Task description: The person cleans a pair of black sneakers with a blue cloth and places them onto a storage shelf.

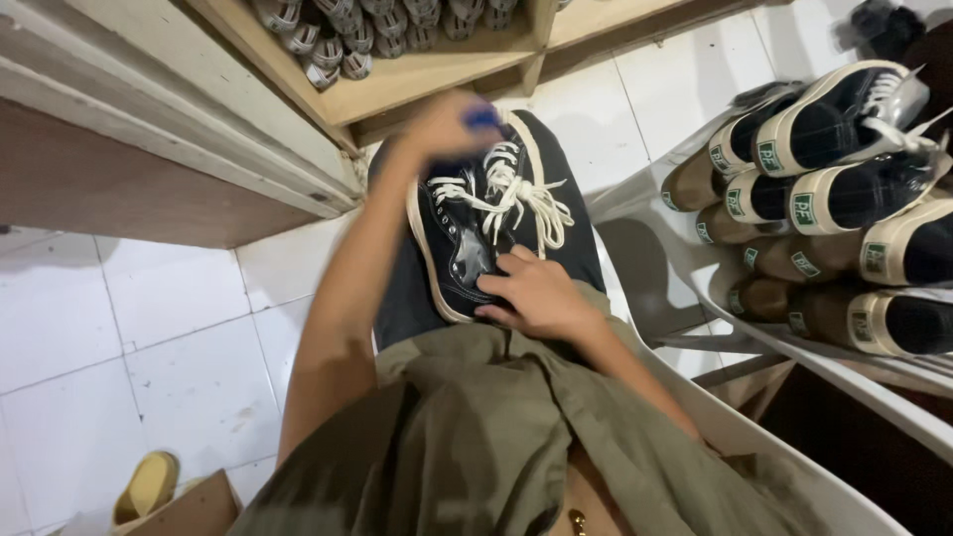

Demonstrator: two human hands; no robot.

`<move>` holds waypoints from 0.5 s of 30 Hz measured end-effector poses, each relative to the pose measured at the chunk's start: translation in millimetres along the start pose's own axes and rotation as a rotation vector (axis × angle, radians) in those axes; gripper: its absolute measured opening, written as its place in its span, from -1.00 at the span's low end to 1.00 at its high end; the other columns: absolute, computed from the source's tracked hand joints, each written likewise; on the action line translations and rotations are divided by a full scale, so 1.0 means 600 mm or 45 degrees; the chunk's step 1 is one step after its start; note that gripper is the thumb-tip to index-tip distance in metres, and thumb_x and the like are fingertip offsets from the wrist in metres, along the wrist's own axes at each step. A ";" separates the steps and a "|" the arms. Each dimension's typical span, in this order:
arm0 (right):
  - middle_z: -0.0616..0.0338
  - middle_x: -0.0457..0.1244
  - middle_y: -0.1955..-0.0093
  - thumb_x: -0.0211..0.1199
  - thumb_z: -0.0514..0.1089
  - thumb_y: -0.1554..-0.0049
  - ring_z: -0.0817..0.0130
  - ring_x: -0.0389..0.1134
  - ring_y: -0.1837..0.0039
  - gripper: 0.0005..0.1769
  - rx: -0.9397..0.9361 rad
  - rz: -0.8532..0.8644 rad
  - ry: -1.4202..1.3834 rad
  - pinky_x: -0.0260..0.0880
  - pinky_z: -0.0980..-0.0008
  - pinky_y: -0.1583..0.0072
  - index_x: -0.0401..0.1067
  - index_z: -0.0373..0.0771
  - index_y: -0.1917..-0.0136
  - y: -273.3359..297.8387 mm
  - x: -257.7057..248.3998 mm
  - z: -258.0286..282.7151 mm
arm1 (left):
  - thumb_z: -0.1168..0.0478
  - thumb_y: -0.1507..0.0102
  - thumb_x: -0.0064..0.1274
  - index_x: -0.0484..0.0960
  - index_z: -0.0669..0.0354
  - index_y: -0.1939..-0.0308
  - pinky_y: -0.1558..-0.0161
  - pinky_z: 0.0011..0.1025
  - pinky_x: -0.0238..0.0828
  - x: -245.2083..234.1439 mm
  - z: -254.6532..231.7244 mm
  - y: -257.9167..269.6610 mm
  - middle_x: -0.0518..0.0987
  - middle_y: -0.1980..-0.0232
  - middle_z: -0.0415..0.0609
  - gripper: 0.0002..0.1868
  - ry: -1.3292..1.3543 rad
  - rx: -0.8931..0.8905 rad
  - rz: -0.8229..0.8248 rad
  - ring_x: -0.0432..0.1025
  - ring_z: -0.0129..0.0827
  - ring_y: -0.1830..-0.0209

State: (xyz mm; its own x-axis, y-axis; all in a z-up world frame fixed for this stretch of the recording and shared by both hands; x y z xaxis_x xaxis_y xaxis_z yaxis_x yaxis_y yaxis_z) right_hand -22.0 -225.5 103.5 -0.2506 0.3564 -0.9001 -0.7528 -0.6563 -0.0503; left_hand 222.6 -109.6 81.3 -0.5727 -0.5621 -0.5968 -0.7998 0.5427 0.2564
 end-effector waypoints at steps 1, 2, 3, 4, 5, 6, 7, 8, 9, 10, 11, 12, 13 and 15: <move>0.11 0.21 0.14 0.31 0.23 -0.18 0.04 0.23 -0.01 -0.65 0.013 -0.004 0.018 0.27 0.00 0.26 0.38 -0.04 0.07 0.001 0.005 -0.001 | 0.05 -0.28 0.16 0.66 -0.03 -0.02 0.01 -0.25 0.40 0.030 -0.021 0.002 0.65 -0.03 -0.08 -0.73 -0.135 0.201 -0.058 0.52 -0.22 0.01; 0.14 0.21 0.12 0.32 0.23 -0.18 0.08 0.23 -0.01 -0.65 0.033 -0.005 0.045 0.28 0.03 0.26 0.38 -0.03 0.07 0.004 0.007 -0.004 | 0.14 -0.33 0.12 0.63 0.07 -0.02 0.10 -0.14 0.36 0.065 -0.046 0.003 0.60 -0.02 0.04 -0.79 -0.263 0.414 -0.115 0.47 -0.04 0.01; 0.14 0.21 0.12 0.32 0.23 -0.18 0.08 0.23 -0.01 -0.65 0.043 -0.009 0.051 0.28 0.03 0.26 0.38 -0.03 0.07 0.000 0.002 -0.005 | 0.14 -0.33 0.12 0.63 0.07 -0.02 0.10 -0.14 0.36 0.055 -0.050 -0.008 0.60 -0.02 0.04 -0.79 -0.262 0.426 -0.110 0.47 -0.04 0.01; 0.11 0.19 0.15 0.32 0.22 -0.19 0.05 0.22 0.01 -0.64 -0.014 -0.051 0.061 0.24 0.03 0.28 0.35 -0.05 0.09 -0.001 -0.005 -0.001 | 0.31 -0.23 0.11 0.61 0.09 -0.07 -0.03 -0.06 0.36 0.036 -0.046 -0.017 0.60 -0.08 0.11 -0.69 -0.307 0.307 -0.274 0.46 0.05 -0.07; 0.08 0.17 0.18 0.32 0.21 -0.21 0.03 0.22 0.04 -0.64 -0.071 -0.092 0.072 0.21 0.03 0.29 0.33 -0.07 0.10 -0.001 -0.013 0.003 | 0.48 -0.13 0.09 0.58 0.12 -0.13 -0.15 0.02 0.36 0.017 -0.043 -0.023 0.59 -0.15 0.18 -0.53 -0.350 0.186 -0.438 0.46 0.13 -0.16; 0.08 0.17 0.18 0.32 0.21 -0.21 0.03 0.22 0.04 -0.64 -0.074 -0.103 0.091 0.21 0.03 0.29 0.33 -0.07 0.10 0.000 -0.014 0.005 | 0.48 -0.13 0.09 0.58 0.12 -0.13 -0.15 0.02 0.36 0.019 -0.046 -0.029 0.59 -0.15 0.18 -0.53 -0.354 0.203 -0.451 0.46 0.13 -0.16; 0.09 0.17 0.18 0.33 0.20 -0.20 0.04 0.21 0.04 -0.64 -0.043 -0.081 0.058 0.20 0.03 0.29 0.35 -0.07 0.09 0.000 -0.014 0.003 | 0.52 -0.14 0.00 0.58 0.16 -0.05 -0.08 0.03 0.40 0.021 -0.045 -0.036 0.62 -0.06 0.19 -0.59 -0.446 0.130 -0.450 0.49 0.12 -0.06; 0.11 0.17 0.19 0.34 0.19 -0.19 0.06 0.21 0.03 -0.65 -0.016 -0.050 0.012 0.20 0.02 0.29 0.36 -0.08 0.07 0.002 -0.009 0.007 | 0.56 -0.16 -0.10 0.59 0.20 0.03 -0.01 0.03 0.45 0.026 -0.036 -0.035 0.65 0.03 0.20 -0.64 -0.534 0.040 -0.443 0.52 0.10 0.04; 0.11 0.17 0.19 0.34 0.19 -0.19 0.06 0.21 0.03 -0.65 -0.023 -0.052 0.018 0.20 0.02 0.29 0.36 -0.08 0.07 -0.002 -0.009 -0.001 | 0.56 -0.16 -0.10 0.59 0.20 0.03 -0.01 0.03 0.45 0.025 -0.032 -0.032 0.65 0.03 0.20 -0.64 -0.535 0.041 -0.452 0.52 0.10 0.04; 0.14 0.22 0.17 0.29 0.26 -0.14 0.09 0.27 0.01 -0.67 0.028 -0.056 0.053 0.32 0.08 0.22 0.44 0.04 0.01 0.000 -0.001 -0.004 | 0.38 -0.18 0.06 0.51 0.20 -0.06 -0.01 0.07 0.48 0.037 -0.017 -0.021 0.63 0.04 0.23 -0.65 -0.582 0.005 -0.381 0.55 0.16 0.03; 0.17 0.27 0.15 0.24 0.32 -0.08 0.12 0.32 -0.01 -0.62 0.078 -0.060 0.088 0.45 0.14 0.15 0.51 0.16 -0.06 0.001 0.009 -0.009 | 0.21 -0.19 0.22 0.44 0.19 -0.14 -0.01 0.11 0.52 0.051 -0.001 -0.010 0.61 0.04 0.26 -0.53 -0.629 -0.031 -0.308 0.58 0.22 0.01; 0.17 0.27 0.15 0.24 0.32 -0.08 0.12 0.32 -0.01 -0.62 0.083 -0.047 0.067 0.45 0.14 0.15 0.51 0.16 -0.06 0.005 0.016 -0.010 | 0.21 -0.19 0.22 0.44 0.19 -0.14 -0.01 0.11 0.52 0.056 0.010 0.009 0.61 0.04 0.26 -0.53 -0.624 -0.046 -0.289 0.58 0.22 0.01; 0.21 0.26 0.15 0.22 0.36 -0.09 0.17 0.32 -0.01 -0.62 0.072 -0.057 0.089 0.44 0.18 0.14 0.50 0.16 -0.03 0.009 0.020 -0.010 | 0.19 -0.19 0.21 0.45 0.15 -0.20 -0.03 0.14 0.50 0.070 0.020 0.026 0.62 0.04 0.28 -0.49 -0.639 -0.033 -0.138 0.57 0.24 -0.02; 0.25 0.25 0.16 0.19 0.39 -0.10 0.21 0.31 -0.01 -0.60 0.063 -0.085 0.118 0.43 0.23 0.14 0.49 0.16 -0.01 0.006 0.021 -0.012 | 0.17 -0.18 0.21 0.46 0.11 -0.25 -0.06 0.17 0.49 0.057 -0.005 0.072 0.64 0.03 0.30 -0.45 -0.667 -0.008 0.009 0.56 0.26 -0.06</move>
Point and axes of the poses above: each hand's wrist, its own y-axis away from the middle knuckle, its own x-axis out of the palm, z = x × y, the point moved 5 cm from there along -y, towards the middle knuckle
